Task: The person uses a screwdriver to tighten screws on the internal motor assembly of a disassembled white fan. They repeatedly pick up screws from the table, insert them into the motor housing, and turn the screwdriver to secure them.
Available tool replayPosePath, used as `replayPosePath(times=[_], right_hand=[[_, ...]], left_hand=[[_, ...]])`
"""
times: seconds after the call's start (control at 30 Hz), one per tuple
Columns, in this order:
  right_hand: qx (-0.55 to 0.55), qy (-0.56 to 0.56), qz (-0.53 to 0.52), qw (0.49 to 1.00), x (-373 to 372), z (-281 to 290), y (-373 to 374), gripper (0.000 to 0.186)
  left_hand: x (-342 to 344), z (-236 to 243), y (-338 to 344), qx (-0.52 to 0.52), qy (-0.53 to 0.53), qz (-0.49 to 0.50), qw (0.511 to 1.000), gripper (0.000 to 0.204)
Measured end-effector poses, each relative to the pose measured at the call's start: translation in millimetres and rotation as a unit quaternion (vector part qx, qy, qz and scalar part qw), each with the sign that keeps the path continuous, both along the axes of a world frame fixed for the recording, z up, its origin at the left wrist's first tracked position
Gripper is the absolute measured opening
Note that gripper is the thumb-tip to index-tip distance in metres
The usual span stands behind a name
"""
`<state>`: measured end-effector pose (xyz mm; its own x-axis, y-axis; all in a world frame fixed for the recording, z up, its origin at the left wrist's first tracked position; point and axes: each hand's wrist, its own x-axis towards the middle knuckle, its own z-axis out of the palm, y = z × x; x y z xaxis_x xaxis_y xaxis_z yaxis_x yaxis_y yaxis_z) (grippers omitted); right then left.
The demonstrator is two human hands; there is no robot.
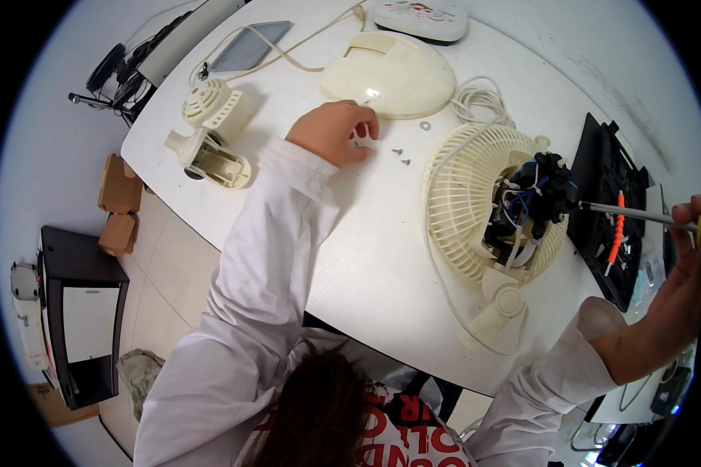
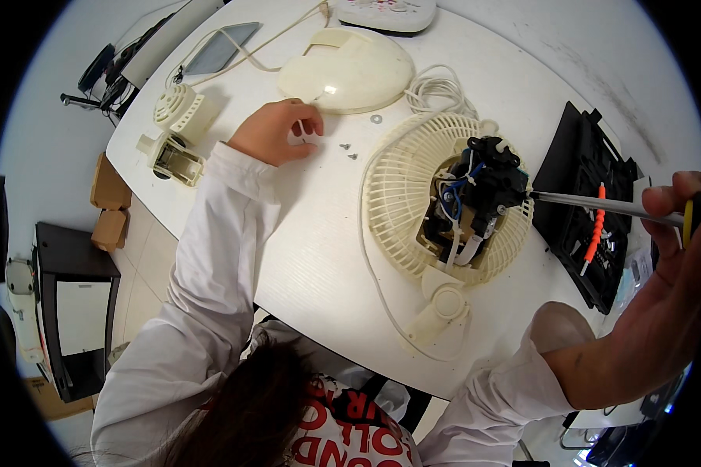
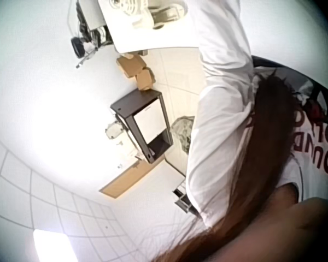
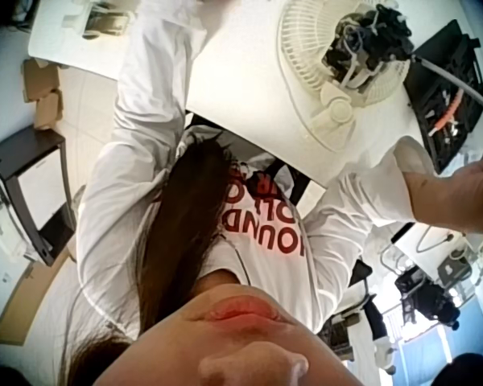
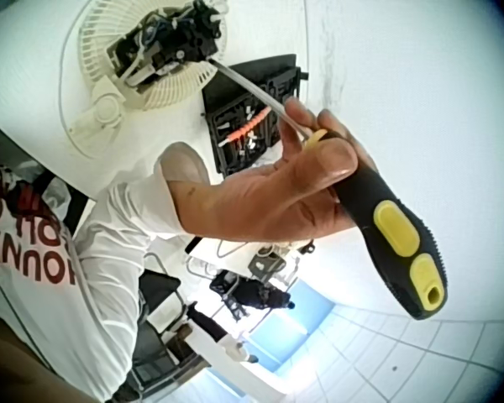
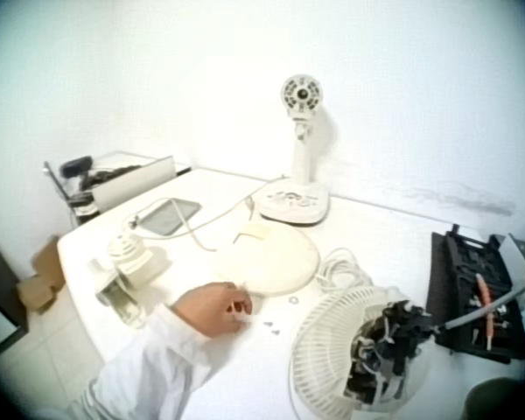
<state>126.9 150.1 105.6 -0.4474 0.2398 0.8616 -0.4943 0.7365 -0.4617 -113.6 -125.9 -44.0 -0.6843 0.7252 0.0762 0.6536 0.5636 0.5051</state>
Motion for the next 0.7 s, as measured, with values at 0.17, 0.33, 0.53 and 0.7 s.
replayPosePath(times=[0.17, 0.33, 0.53, 0.7], right_hand=[[-0.022, 0.004, -0.043, 0.999, -2, -1, -11, 0.040], [-0.052, -0.018, -0.043, 0.998, 0, 2, -16, 0.042], [0.057, -0.161, -0.016, 0.985, 39, 9, 32, 0.034], [0.069, -0.132, -0.036, 0.988, 37, 4, 46, 0.035]], left_hand=[[18, -8, 19, 0.032, 0.007, -0.075, 0.997, 0.019], [28, -13, 34, 0.024, 0.069, -0.072, 0.995, 0.015], [30, -15, 32, 0.046, 0.111, -0.065, 0.991, 0.014], [37, -8, 37, 0.049, 0.086, -0.050, 0.994, 0.018]])
